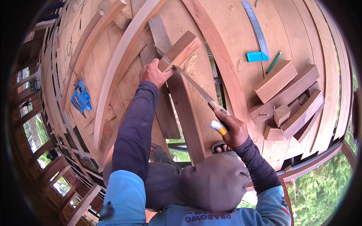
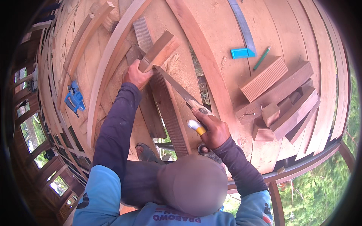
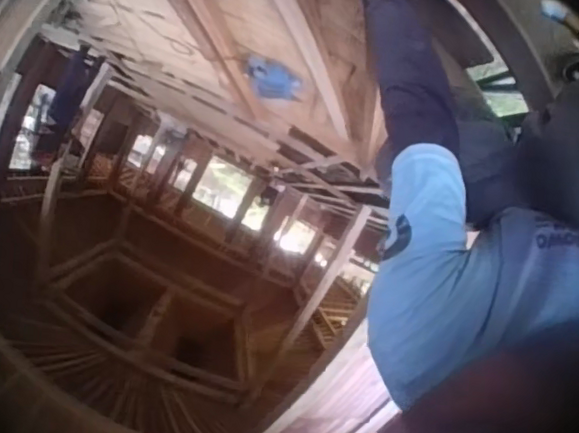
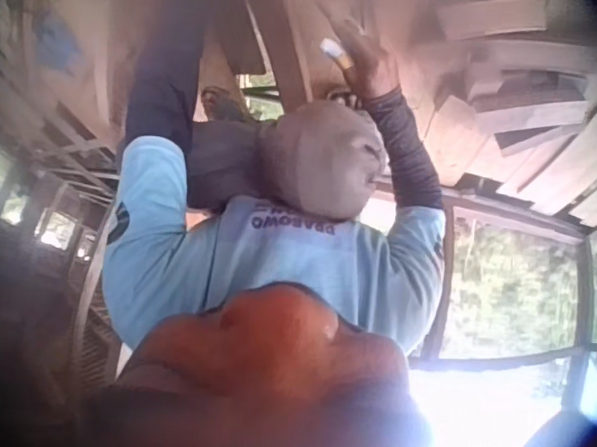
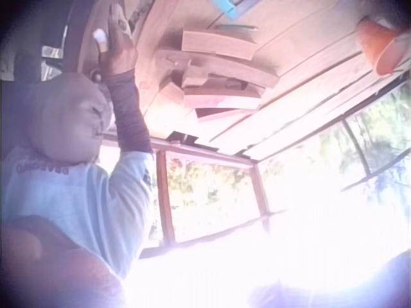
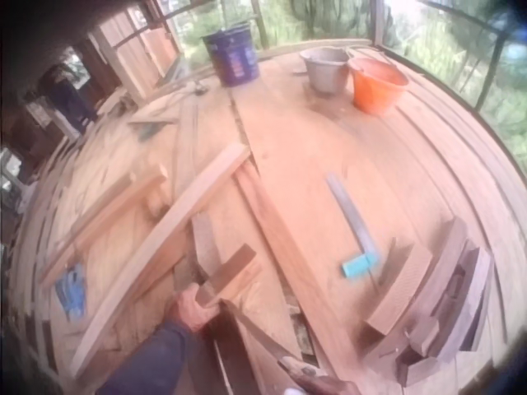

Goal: The person uses a hand saw to cut a piece of wood on a wooden floor. They then use a pencil and square to mark another piece of wood.

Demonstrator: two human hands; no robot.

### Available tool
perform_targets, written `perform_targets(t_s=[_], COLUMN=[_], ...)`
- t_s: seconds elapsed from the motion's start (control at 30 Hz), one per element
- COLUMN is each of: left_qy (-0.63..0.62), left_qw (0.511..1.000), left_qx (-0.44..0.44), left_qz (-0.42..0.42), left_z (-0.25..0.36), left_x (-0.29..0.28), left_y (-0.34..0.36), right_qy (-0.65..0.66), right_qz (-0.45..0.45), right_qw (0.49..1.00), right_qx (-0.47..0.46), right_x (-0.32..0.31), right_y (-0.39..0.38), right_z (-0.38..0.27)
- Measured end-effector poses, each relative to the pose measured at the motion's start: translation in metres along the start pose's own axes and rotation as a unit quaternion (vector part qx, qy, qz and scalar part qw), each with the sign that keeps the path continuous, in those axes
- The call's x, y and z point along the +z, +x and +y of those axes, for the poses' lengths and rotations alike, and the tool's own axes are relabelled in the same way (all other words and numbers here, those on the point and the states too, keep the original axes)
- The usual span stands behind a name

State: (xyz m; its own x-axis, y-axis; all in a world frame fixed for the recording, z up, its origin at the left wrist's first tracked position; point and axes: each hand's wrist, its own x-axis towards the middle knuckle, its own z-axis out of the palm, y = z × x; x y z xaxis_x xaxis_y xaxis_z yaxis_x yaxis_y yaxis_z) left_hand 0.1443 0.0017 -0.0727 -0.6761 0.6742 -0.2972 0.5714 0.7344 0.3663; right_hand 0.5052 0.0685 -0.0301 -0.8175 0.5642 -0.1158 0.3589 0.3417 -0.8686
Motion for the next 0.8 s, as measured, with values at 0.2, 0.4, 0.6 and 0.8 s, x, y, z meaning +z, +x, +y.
perform_targets(t_s=[0.2,0.4,0.6,0.8], left_qy=[-0.018,0.078,0.050,0.045], left_qw=[0.999,0.996,0.997,0.998], left_qx=[0.002,-0.040,-0.048,0.001], left_qz=[-0.036,-0.003,0.044,0.050], left_z=[-0.015,0.005,0.008,0.023], left_x=[-0.008,-0.003,0.014,0.016], left_y=[0.022,0.011,-0.012,-0.002], right_qy=[0.042,0.057,0.001,0.051], right_qz=[0.035,0.012,-0.041,0.021], right_qw=[0.998,0.998,0.997,0.997], right_qx=[-0.010,0.007,0.063,-0.051], right_x=[0.029,0.007,-0.056,0.041], right_y=[0.013,0.017,-0.052,0.102], right_z=[0.034,0.014,-0.018,0.014])
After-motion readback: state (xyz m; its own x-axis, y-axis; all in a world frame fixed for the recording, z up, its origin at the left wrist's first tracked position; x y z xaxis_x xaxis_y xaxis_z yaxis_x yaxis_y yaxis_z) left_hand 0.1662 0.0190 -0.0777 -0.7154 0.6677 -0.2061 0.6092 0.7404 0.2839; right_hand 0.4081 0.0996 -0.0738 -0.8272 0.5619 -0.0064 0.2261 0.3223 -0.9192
